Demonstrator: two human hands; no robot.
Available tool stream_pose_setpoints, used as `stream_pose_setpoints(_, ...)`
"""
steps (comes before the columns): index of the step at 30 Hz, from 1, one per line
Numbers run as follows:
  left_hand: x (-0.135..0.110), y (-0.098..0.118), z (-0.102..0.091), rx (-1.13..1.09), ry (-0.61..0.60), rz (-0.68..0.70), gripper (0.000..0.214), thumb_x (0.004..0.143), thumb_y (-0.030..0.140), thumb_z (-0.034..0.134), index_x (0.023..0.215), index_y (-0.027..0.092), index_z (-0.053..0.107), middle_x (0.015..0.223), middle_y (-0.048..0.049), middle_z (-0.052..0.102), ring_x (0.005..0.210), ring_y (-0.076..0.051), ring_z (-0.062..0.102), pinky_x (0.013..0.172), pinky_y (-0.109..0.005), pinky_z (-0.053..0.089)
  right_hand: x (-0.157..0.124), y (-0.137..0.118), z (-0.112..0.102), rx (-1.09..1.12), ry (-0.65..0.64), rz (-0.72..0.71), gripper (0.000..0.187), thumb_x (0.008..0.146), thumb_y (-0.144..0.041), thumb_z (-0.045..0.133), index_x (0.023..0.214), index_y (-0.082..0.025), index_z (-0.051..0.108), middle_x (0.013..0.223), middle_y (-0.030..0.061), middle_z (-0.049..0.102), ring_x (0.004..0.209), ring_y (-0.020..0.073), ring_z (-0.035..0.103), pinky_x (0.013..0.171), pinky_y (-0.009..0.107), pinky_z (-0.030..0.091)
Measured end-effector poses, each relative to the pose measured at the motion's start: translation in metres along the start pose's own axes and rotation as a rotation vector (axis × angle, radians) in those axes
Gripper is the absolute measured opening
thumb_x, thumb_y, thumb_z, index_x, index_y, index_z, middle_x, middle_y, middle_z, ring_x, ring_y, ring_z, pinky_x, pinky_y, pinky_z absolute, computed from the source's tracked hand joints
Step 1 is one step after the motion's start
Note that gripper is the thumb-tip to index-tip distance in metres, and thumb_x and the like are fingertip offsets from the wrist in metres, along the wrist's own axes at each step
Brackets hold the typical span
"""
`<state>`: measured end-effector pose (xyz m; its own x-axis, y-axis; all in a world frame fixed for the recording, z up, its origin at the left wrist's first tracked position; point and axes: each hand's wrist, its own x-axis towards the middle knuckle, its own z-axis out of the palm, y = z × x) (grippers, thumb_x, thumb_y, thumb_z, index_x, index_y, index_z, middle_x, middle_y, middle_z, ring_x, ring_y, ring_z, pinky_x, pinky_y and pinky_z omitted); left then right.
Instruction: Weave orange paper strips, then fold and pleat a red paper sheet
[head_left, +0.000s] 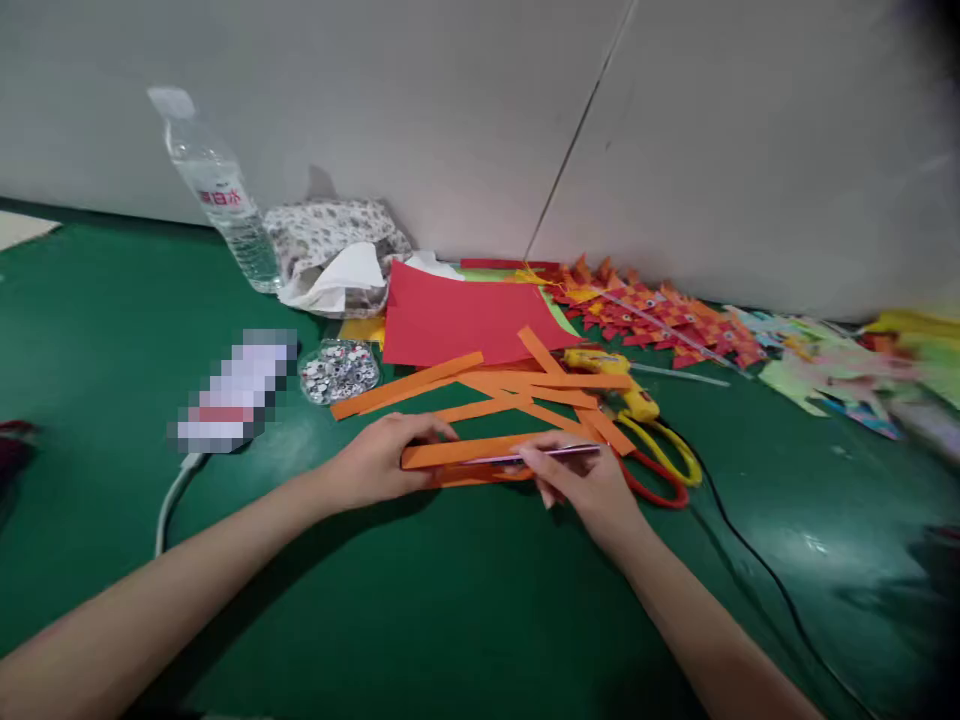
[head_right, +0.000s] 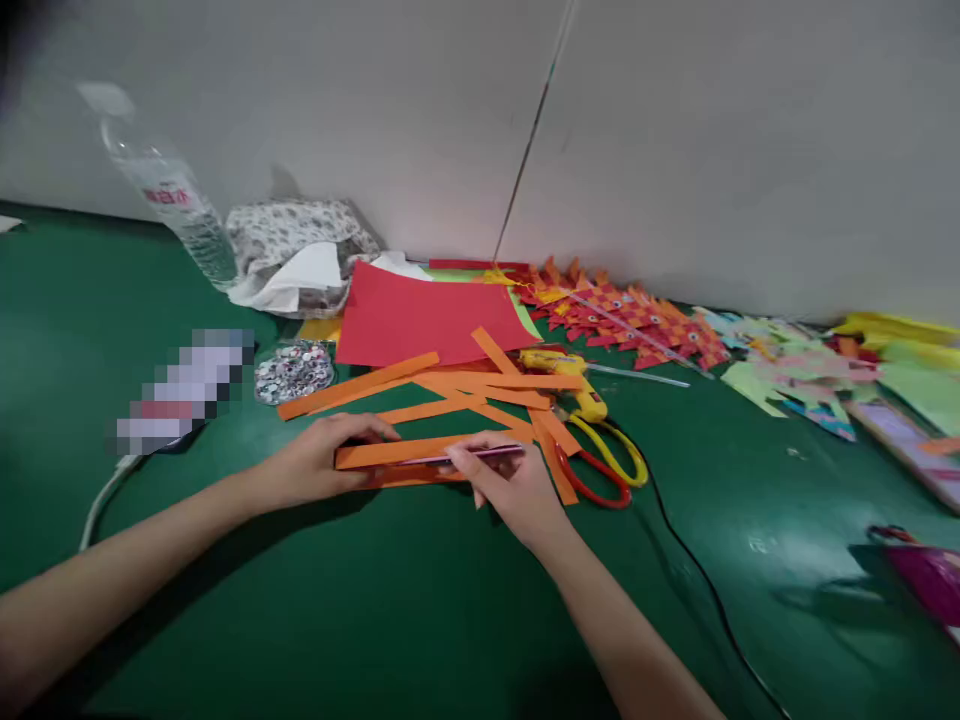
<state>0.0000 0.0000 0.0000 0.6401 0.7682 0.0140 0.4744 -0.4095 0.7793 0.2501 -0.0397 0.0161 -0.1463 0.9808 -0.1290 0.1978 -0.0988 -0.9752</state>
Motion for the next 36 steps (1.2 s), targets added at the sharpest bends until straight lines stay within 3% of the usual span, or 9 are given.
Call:
stream_pose_setpoints(4,0.004,0.001,-0.002,0.032,0.003,0.016,0.036,0.072,0.012,0.058,0.107,0.021,0.058,0.097,0.0001,0.071,0.087,-0.018,0.067,0.079,-0.029,0.047,0.000,0.000,0.002,-0.041,-0.009,0.008,0.027,0.080,-0.043,0.068,0.078,-0.017,0.072,0.051,-0.0015,0.058,0.043,0.0080,0.049,0.043,0.021,0.042)
stream_pose_setpoints(10,0.004,0.002,-0.002,0.037,0.016,0.025,0.036,0.072,0.011,0.057,0.106,0.021,0.058,0.091,0.0014,0.071,0.081,-0.016,0.066,0.080,-0.030,0.046,0.000,0.002,0.005,-0.084,-0.037,0.021,0.026,0.081,-0.043,0.066,0.079,-0.018,0.071,0.075,0.0055,0.071,0.045,0.0081,0.050,0.045,0.023,0.043)
stream_pose_setpoints(29,0.001,-0.001,-0.001,0.068,0.024,0.010,0.031,0.077,0.018,0.059,0.108,0.023,0.057,0.098,-0.0008,0.070,0.088,-0.018,0.066,0.084,-0.032,0.046,-0.002,-0.002,-0.015,-0.141,0.176,-0.111,0.020,0.074,-0.035,0.070,0.068,-0.016,0.070,0.060,0.0027,0.063,0.046,0.0113,0.050,0.047,0.025,0.041)
stream_pose_setpoints(36,0.002,0.002,-0.002,0.069,0.022,0.002,0.030,0.077,0.020,0.059,0.106,0.023,0.057,0.097,-0.0012,0.069,0.085,-0.018,0.066,0.081,-0.032,0.047,-0.002,-0.002,-0.016,-0.129,0.179,-0.139,0.018,0.076,-0.031,0.069,0.066,-0.016,0.069,0.058,0.0015,0.060,0.047,0.0107,0.050,0.047,0.025,0.037)
